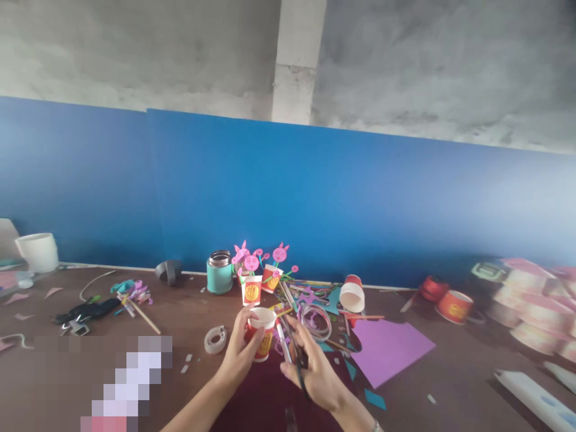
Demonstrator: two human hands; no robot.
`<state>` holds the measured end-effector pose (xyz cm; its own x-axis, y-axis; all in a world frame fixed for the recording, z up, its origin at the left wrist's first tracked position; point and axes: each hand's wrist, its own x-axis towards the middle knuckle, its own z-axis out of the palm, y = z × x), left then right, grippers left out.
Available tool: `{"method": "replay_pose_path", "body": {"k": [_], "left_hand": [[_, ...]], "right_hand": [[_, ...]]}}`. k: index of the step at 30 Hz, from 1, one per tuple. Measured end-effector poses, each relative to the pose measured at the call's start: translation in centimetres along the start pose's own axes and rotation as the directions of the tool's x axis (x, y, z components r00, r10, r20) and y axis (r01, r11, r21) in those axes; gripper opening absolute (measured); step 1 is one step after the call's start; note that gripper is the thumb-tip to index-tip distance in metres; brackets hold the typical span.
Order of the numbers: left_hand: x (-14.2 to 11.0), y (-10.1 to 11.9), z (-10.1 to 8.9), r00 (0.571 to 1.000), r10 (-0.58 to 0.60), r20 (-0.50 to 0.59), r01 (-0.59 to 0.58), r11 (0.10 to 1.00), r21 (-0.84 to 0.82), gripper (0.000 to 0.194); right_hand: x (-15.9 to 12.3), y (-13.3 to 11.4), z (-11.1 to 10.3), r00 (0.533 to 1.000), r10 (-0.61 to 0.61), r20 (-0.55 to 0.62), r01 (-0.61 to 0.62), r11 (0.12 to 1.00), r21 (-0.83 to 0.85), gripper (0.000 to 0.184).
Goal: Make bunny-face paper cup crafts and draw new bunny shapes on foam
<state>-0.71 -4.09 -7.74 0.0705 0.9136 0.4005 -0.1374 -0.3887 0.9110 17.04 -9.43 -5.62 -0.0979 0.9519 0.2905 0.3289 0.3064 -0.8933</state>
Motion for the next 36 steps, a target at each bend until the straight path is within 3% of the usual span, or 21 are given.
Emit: {"method": "replay_pose_path", "body": {"k": [4,12,24,30,36], "left_hand": [[0.4,-0.5,-0.2,0.998,0.042,-0.051,-0.038,0.997,0.074,0.035],[0.6,-1.3,-0.7,0.993,0.114,0.012,-0.114,0.979,0.171,0.024],[0.5,1.2,-0.5,0.982,0.177,0.069,-0.188,0.951,0.245,0.022],[0.6,1.1,-0.5,0.975,0.209,0.071,-0.22,0.944,0.244,0.021],[0.6,0.2,-0.8,0.964,0.249,0.089,-0.264,0.925,0.273,0.018]], "right_hand": [[0.0,-0.2,-0.4,0.984,0.047,0.17,-0.022,0.988,-0.15,0.072],[0.0,-0.8,-0.7,0.974,0.123,0.191,-0.049,0.935,-0.35,0.073],[-0.3,-1.5,-1.0,0.974,0.09,0.205,-0.058,0.985,-0.161,0.069],[-0.3,-1.6,-1.0,0.97,0.121,0.21,-0.088,0.983,-0.163,0.07],[-0.3,-1.8,-1.1,0.95,0.162,0.268,-0.152,0.987,-0.056,0.07]]}}
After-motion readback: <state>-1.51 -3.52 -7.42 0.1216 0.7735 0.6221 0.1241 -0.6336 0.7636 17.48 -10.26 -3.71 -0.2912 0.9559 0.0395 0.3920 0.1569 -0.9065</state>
